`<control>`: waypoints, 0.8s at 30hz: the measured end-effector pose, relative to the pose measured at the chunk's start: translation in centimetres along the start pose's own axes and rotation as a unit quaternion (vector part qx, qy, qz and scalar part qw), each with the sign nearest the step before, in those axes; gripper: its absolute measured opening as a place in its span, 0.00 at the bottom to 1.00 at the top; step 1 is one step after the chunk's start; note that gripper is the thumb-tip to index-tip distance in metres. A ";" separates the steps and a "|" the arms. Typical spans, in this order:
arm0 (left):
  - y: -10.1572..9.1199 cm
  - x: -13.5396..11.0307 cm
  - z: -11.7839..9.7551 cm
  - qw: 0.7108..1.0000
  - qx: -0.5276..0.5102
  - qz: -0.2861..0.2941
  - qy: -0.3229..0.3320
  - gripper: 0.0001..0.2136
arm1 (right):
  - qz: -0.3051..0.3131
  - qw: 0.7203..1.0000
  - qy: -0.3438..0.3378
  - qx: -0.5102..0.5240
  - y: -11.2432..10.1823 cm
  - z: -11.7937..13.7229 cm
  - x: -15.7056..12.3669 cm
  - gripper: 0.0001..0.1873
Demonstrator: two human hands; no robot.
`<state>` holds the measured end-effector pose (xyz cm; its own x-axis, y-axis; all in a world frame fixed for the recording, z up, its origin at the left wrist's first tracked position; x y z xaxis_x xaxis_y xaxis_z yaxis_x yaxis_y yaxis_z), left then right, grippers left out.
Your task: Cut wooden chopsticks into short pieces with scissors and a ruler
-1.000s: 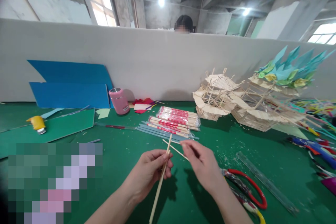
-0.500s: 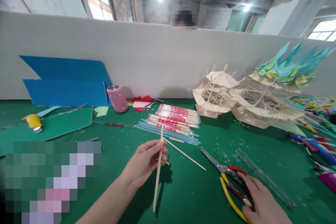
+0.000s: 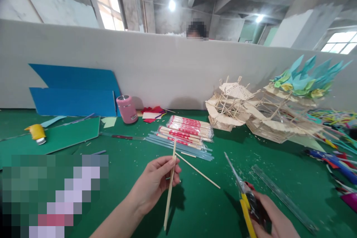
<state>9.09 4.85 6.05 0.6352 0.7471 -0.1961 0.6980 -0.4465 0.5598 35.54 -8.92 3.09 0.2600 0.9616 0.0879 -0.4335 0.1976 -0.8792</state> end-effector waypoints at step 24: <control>2.1 -0.9 -0.5 0.990 0.130 0.055 -0.014 0.07 | 0.244 0.966 -0.083 -0.020 1.8 12.9 3.3 0.34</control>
<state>9.84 3.51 7.74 0.7185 0.6746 -0.1693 0.6832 -0.6389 0.3536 24.52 -2.92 7.79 -0.1107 0.9561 -0.2712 -0.4343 -0.2920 -0.8521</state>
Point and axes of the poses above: each hand's wrist, its own x-axis towards the middle knuckle, its own y-axis out of the palm, z = x × y, the point moved 9 cm from there along x, towards the middle knuckle, and after that the axes turned 10 degrees about z, right-handed, at the moved point
